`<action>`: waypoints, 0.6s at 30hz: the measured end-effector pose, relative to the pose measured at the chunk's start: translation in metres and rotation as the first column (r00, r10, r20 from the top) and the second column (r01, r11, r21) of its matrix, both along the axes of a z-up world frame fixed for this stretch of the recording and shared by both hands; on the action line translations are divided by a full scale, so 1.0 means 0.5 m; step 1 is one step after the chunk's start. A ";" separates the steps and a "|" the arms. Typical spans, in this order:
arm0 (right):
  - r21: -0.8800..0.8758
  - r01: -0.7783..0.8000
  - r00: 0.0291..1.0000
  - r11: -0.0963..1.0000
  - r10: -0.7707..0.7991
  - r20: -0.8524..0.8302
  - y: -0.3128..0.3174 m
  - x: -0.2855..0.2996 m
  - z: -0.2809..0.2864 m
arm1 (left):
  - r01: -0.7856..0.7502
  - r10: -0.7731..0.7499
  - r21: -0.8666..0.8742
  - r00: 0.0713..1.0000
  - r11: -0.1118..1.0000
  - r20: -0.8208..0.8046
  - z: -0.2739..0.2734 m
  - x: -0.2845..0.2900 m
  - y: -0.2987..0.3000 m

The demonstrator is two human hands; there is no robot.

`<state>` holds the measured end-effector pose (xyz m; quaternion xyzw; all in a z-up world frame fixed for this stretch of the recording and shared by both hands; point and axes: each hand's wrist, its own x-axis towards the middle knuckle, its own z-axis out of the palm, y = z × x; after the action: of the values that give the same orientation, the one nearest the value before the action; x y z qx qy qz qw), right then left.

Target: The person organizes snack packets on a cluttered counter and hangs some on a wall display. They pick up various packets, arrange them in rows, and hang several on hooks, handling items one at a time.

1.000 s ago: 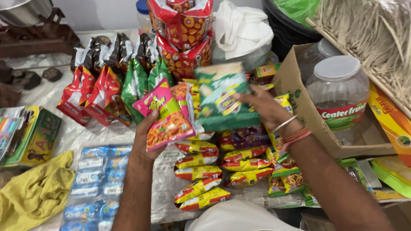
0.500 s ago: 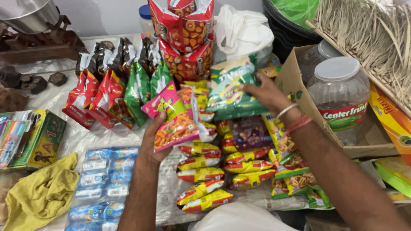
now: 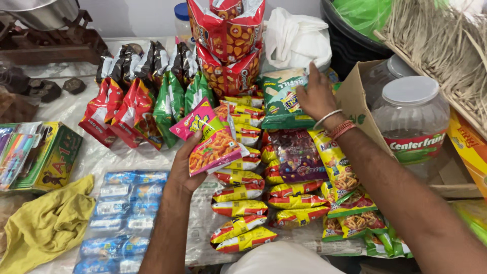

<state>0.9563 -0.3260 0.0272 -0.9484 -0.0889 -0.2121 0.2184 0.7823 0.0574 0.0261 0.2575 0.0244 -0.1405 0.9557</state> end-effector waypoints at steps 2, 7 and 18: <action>0.011 -0.025 0.988 1.000 0.026 -0.150 0.021 0.007 0.013 | -0.004 0.004 0.003 1.000 1.000 0.002 0.001 -0.002 0.000; 0.099 -0.015 0.911 0.995 0.054 -0.410 0.056 0.009 0.028 | -0.029 0.029 0.024 1.000 0.999 0.000 0.001 -0.003 -0.011; -0.205 0.090 0.900 0.975 0.008 0.435 0.110 -0.126 0.114 | 0.042 -0.052 0.306 0.998 0.951 0.024 0.016 0.016 -0.030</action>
<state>0.8935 -0.2711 0.0843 -0.8974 -0.1380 -0.4109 0.0822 0.7903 0.0426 0.0341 0.4048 0.0244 -0.1538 0.9011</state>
